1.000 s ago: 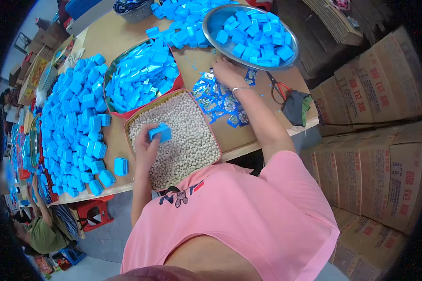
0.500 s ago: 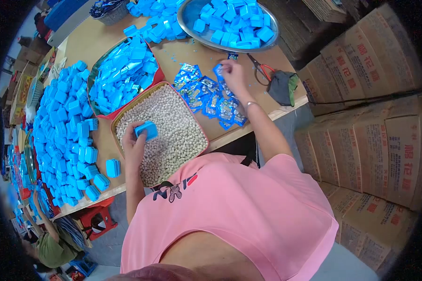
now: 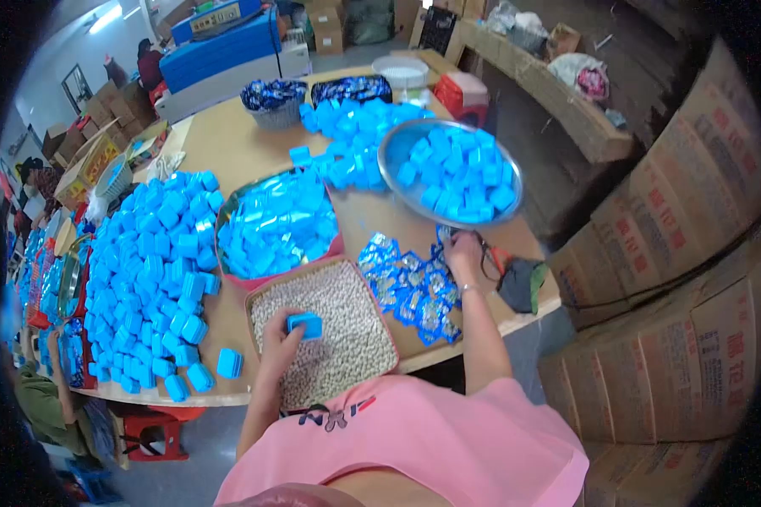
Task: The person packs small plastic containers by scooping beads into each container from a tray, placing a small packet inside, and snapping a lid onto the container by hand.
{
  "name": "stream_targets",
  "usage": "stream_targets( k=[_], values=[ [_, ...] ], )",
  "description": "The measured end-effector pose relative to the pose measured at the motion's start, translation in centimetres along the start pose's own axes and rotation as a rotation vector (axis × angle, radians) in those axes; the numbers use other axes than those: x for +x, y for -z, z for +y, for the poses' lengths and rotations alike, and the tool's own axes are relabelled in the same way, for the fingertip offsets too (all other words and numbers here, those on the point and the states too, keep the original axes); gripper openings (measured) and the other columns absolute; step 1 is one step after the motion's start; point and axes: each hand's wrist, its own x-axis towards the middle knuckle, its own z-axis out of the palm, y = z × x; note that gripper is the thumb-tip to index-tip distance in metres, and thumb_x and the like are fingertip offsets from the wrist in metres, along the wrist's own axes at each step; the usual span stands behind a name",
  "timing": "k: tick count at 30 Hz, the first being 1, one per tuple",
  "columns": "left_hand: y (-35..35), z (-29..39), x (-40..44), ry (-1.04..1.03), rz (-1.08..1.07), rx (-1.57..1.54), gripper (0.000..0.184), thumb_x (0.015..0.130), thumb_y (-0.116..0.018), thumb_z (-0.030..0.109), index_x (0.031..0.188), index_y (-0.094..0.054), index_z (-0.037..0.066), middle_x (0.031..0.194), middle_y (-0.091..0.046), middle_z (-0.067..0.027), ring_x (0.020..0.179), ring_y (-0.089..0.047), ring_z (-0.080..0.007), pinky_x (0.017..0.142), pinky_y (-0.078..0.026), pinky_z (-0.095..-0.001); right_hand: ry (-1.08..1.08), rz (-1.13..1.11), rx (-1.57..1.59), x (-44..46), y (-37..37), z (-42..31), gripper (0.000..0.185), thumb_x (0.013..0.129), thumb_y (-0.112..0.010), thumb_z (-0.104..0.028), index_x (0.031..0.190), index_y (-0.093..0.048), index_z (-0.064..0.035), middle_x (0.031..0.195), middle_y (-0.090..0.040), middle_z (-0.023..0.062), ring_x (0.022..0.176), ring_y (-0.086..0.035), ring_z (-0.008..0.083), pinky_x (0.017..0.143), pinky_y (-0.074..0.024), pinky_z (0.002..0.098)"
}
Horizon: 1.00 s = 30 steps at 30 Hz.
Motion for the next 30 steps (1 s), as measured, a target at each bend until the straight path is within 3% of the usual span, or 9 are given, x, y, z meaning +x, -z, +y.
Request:
stream_targets(
  k=[3, 4, 8, 11, 14, 16, 21, 26, 30],
  values=[
    [0.2, 1.1, 0.1, 0.073, -0.047, -0.002, 0.029, 0.079, -0.055, 0.001, 0.107, -0.061, 0.004, 0.083, -0.059, -0.0039, 0.072, -0.051, -0.0123, 0.065, -0.044, -0.0236, 0.024, 0.004, 0.2, 0.4, 0.4, 0.9, 0.015, 0.077, -0.066, -0.02, 0.074, -0.068, -0.0058, 0.073, -0.067, 0.0133, 0.066, -0.061, 0.0329, 0.064, -0.0497, 0.0404],
    [0.4, 0.4, 0.1, 0.095, -0.081, 0.008, 0.029, 0.079, -0.055, 0.001, 0.107, -0.061, 0.004, 0.083, -0.059, -0.0039, 0.072, -0.051, -0.0123, 0.065, -0.044, -0.0236, 0.083, 0.023, 0.176, 0.3, 0.7, 1.4, 0.012, 0.077, -0.067, -0.017, 0.075, -0.068, -0.0051, 0.073, -0.067, 0.0102, 0.064, -0.061, 0.0257, 0.063, -0.0495, 0.0366],
    [0.2, -1.0, -0.1, 0.13, -0.008, -0.285, 0.032, 0.081, -0.054, 0.002, 0.113, -0.06, 0.006, 0.093, -0.061, -0.0051, 0.081, -0.054, -0.0139, 0.07, -0.049, -0.0257, -0.131, -0.05, 0.503, -0.2, 2.2, 2.3, 0.013, 0.08, -0.065, -0.007, 0.09, -0.072, -0.0013, 0.08, -0.069, 0.0046, 0.07, -0.06, 0.0135, 0.068, -0.0489, 0.0237],
    [0.4, 2.7, -0.3, 0.329, -0.014, -0.391, 0.036, 0.083, -0.053, 0.003, 0.119, -0.058, 0.006, 0.098, -0.062, -0.0056, 0.084, -0.056, -0.0144, 0.072, -0.051, -0.0258, -0.149, -0.144, 0.62, -0.7, 3.8, 2.2, 0.014, 0.082, -0.062, -0.006, 0.092, -0.071, -0.0004, 0.081, -0.068, 0.0026, 0.069, -0.057, 0.0103, 0.066, -0.0474, 0.0218],
    [0.5, 1.7, -0.2, 0.374, 0.011, -0.382, 0.036, 0.085, -0.054, 0.004, 0.12, -0.058, 0.007, 0.101, -0.062, -0.0064, 0.087, -0.058, -0.0152, 0.072, -0.052, -0.0255, -0.135, -0.219, 0.725, -1.5, 5.1, 0.6, 0.013, 0.083, -0.062, -0.005, 0.093, -0.07, -0.0007, 0.079, -0.067, 0.0016, 0.066, -0.055, 0.0089, 0.063, -0.0452, 0.0205],
    [0.7, 1.5, 0.2, 0.366, -0.107, -0.412, 0.034, 0.085, -0.056, 0.005, 0.119, -0.059, 0.006, 0.103, -0.062, -0.0073, 0.087, -0.059, -0.0161, 0.072, -0.052, -0.0257, -0.064, -0.079, 0.845, -2.5, 6.1, -3.0, 0.013, 0.083, -0.065, -0.01, 0.09, -0.071, -0.0005, 0.073, -0.066, 0.001, 0.062, -0.054, 0.0079, 0.06, -0.0449, 0.0205],
    [0.6, -0.1, 0.6, 0.462, -0.082, -0.757, 0.028, 0.092, -0.056, 0.013, 0.119, -0.058, 0.004, 0.106, -0.064, -0.0117, 0.09, -0.063, -0.0193, 0.072, -0.055, -0.0278, 0.011, -0.544, 1.029, -6.0, 8.2, -13.2, 0.013, 0.085, -0.062, -0.007, 0.095, -0.069, -0.0012, 0.076, -0.064, -0.001, 0.063, -0.049, 0.0041, 0.057, -0.0386, 0.0165],
    [1.0, 0.8, 1.2, 0.556, -0.124, -1.023, 0.028, 0.093, -0.057, 0.017, 0.118, -0.057, 0.003, 0.106, -0.065, -0.0119, 0.087, -0.065, -0.0183, 0.071, -0.055, -0.0253, 0.358, -0.805, 0.905, -11.3, 6.7, -21.7, 0.012, 0.084, -0.063, -0.003, 0.095, -0.068, -0.0024, 0.075, -0.061, -0.0032, 0.061, -0.046, 0.0038, 0.054, -0.0357, 0.0181],
    [0.9, 1.4, 0.9, 0.497, -0.085, -0.978, 0.028, 0.091, -0.058, 0.013, 0.117, -0.057, 0.002, 0.105, -0.065, -0.0122, 0.086, -0.066, -0.0181, 0.07, -0.055, -0.0237, 0.401, -0.59, 0.98, -13.5, 4.9, -23.9, 0.012, 0.081, -0.065, -0.002, 0.093, -0.068, -0.002, 0.076, -0.06, -0.0007, 0.06, -0.047, 0.0068, 0.053, -0.0372, 0.0207]
  ],
)
